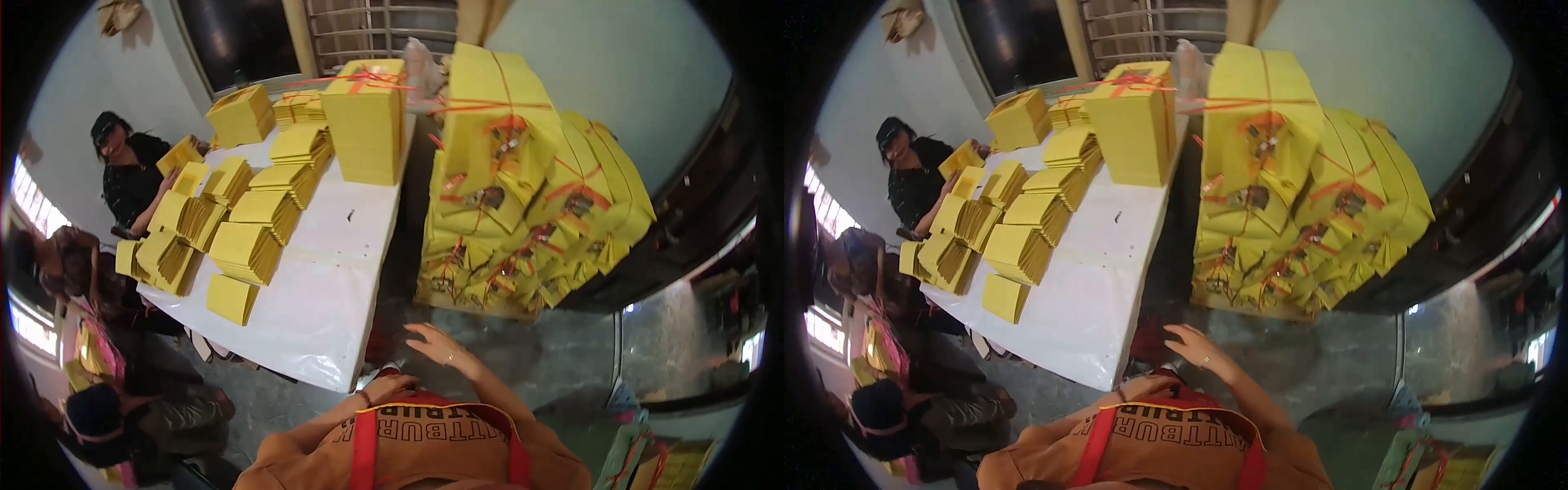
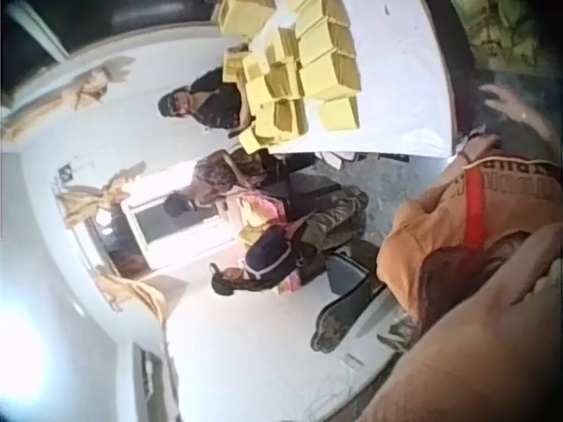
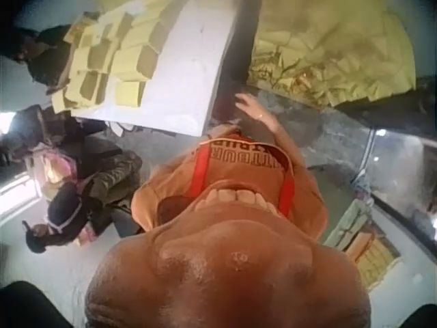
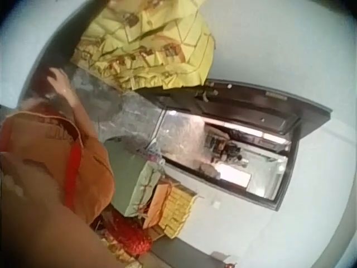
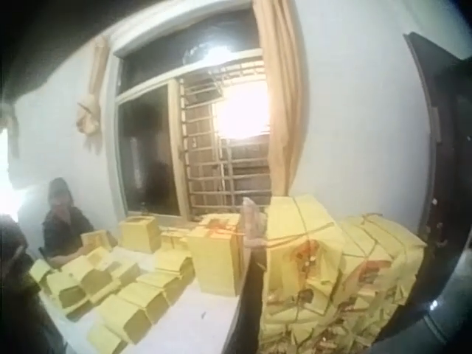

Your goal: Sorting, stacking, and organizing yellow paper sheets on a work table.

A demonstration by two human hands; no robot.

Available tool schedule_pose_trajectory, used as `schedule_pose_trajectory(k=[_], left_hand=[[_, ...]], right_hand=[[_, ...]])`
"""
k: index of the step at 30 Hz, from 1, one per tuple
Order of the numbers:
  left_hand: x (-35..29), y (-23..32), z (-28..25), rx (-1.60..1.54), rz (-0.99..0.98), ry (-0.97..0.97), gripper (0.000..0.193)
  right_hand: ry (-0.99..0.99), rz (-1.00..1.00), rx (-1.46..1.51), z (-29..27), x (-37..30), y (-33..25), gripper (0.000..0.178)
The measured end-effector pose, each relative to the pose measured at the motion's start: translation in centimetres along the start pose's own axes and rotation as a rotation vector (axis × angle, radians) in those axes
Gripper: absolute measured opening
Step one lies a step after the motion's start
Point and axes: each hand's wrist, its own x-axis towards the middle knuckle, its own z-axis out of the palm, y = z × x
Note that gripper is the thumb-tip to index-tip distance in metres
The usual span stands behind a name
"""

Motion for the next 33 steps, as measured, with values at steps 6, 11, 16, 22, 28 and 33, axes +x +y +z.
schedule_pose_trajectory(k=[6,11,16,22,28,33], left_hand=[[0.5,-2.0,-3.9,-0.362,-0.330,0.333,0.039],[3.7,0.6,-11.4,0.050,-0.037,0.440,0.031],[5.9,4.0,-19.0,0.024,0.024,0.558,0.028],[10.5,2.3,-27.0,0.242,-0.049,0.827,0.021],[22.1,4.9,-48.5,0.594,0.255,1.197,0.020],[30.1,-0.1,-57.3,1.000,-0.265,1.214,0.026]], right_hand=[[0.078,-0.614,-0.239,-10.6,17.3,-13.7,0.036],[0.236,-0.537,-0.842,-22.9,26.5,-27.8,0.036],[0.224,-0.163,-1.503,-37.1,31.7,-27.8,0.030],[0.088,-0.193,-1.358,-38.9,39.4,-26.1,0.026],[0.034,-0.476,-1.073,-40.2,46.1,-19.1,0.032],[-0.048,-0.464,-0.945,-37.6,46.3,-21.0,0.026]])
